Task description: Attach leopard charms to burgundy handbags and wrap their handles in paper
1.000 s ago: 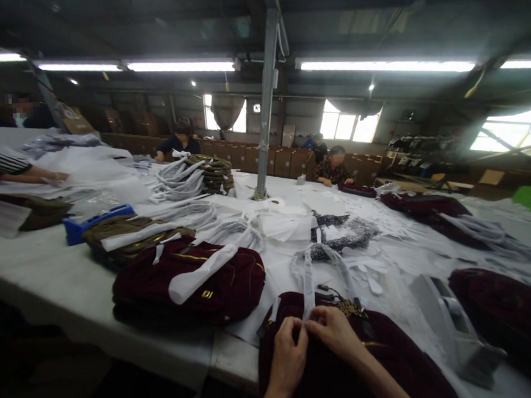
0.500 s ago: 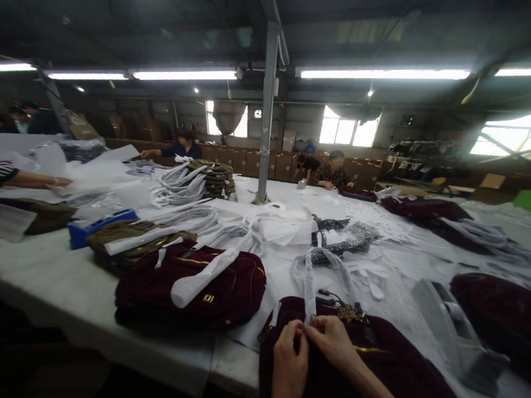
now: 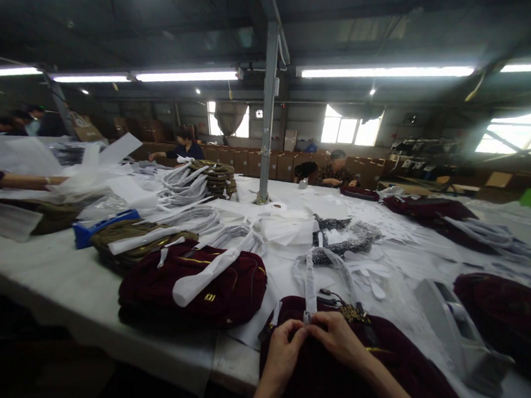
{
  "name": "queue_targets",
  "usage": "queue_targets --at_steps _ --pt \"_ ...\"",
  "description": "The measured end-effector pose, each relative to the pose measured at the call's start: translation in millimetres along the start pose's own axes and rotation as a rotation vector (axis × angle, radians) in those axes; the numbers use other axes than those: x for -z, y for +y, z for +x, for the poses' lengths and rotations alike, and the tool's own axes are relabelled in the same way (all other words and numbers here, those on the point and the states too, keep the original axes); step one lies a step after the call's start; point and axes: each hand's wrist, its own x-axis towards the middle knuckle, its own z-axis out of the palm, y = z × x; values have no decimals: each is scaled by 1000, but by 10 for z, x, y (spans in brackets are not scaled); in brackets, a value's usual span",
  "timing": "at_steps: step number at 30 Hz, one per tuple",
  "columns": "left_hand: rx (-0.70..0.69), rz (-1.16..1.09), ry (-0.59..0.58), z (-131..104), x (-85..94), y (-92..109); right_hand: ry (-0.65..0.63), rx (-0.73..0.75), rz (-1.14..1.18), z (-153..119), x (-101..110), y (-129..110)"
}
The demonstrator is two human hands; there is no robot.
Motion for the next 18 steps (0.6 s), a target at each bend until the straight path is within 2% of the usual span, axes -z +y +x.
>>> queue_targets --at_steps 5,8,14,16,18 --pt "121 -237 -111 30 32 33 -78 18 79 46 51 1" --pt "151 -285 -143 35 25 43 -106 -7 120 71 62 -4" --pt "-44 -53 -26 -14 -29 16 -204 14 145 101 126 -56" --pt "-62 -23 6 -35 -50 14 -165 14 102 102 161 -46" --pt "-63 2 42 -51 -73 14 8 -22 8 82 197 -26"
